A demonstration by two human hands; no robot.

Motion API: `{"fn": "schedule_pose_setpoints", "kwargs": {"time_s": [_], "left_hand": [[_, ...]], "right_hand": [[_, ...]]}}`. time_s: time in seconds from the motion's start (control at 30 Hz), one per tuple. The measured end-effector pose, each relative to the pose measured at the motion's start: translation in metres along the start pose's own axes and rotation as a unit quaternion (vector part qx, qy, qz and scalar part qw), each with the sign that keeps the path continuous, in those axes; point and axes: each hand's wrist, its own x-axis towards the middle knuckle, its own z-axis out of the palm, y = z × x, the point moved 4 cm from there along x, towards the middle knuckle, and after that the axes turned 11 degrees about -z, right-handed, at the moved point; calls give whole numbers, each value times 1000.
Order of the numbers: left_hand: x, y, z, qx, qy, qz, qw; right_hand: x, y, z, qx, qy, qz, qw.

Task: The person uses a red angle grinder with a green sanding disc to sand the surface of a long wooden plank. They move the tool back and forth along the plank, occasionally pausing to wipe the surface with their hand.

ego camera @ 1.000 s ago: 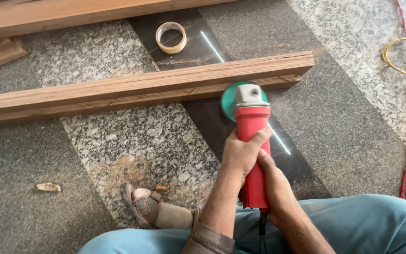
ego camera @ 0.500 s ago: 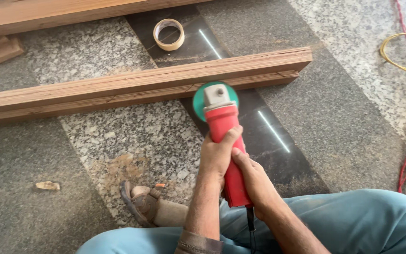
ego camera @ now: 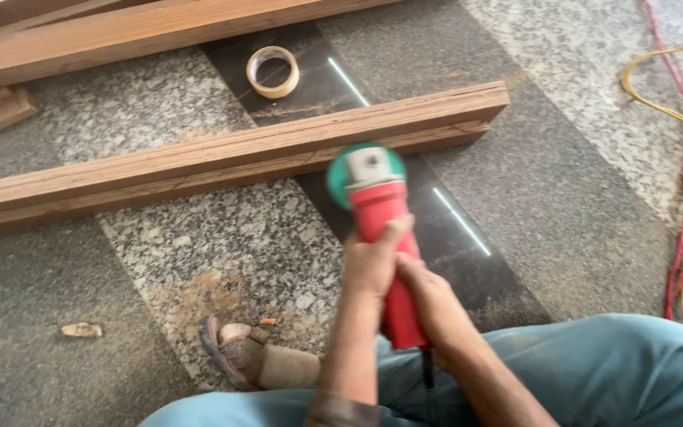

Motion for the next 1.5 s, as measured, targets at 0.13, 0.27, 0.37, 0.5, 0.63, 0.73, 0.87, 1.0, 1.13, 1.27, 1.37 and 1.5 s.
{"fn": "schedule_pose_setpoints", "kwargs": {"time_s": [0.13,0.27,0.37,0.5,0.63,0.73,0.87,1.0,1.13,1.27,1.37,1.5], "left_hand": [[-7,8,-19,-87,4,-16,996],[-8,8,0,-62,-13,-28,998],[-3,3,26,-29,-49,-36,998],[13,-1,61,76,-69,-8,995],[35,0,100,178,-109,-18,978],[44,4,116,269,-102,-28,957],[36,7,104,218,-117,-16,969],[23,5,64,136,-93,-26,986],[9,10,16,93,-45,-17,995],[2,14,-29,36,5,2,999],[2,19,-64,-19,13,-10,1000],[0,23,-106,-99,49,-28,993]], "right_hand": [[-1,-1,20,7,-63,-2,998],[-5,-9,7,31,-41,-2,999],[-6,-11,-12,43,-6,-2,999],[0,-10,-39,57,91,-14,994],[9,-13,-59,102,173,-24,979],[13,-22,-63,137,198,-55,969],[7,-24,-54,105,182,-56,976],[-1,-13,-32,58,129,-8,990],[-6,-2,3,27,68,7,997],[-10,9,39,25,-1,1,1000],[-7,15,66,20,-56,-10,998],[0,20,97,-9,-108,-1,994]]}}
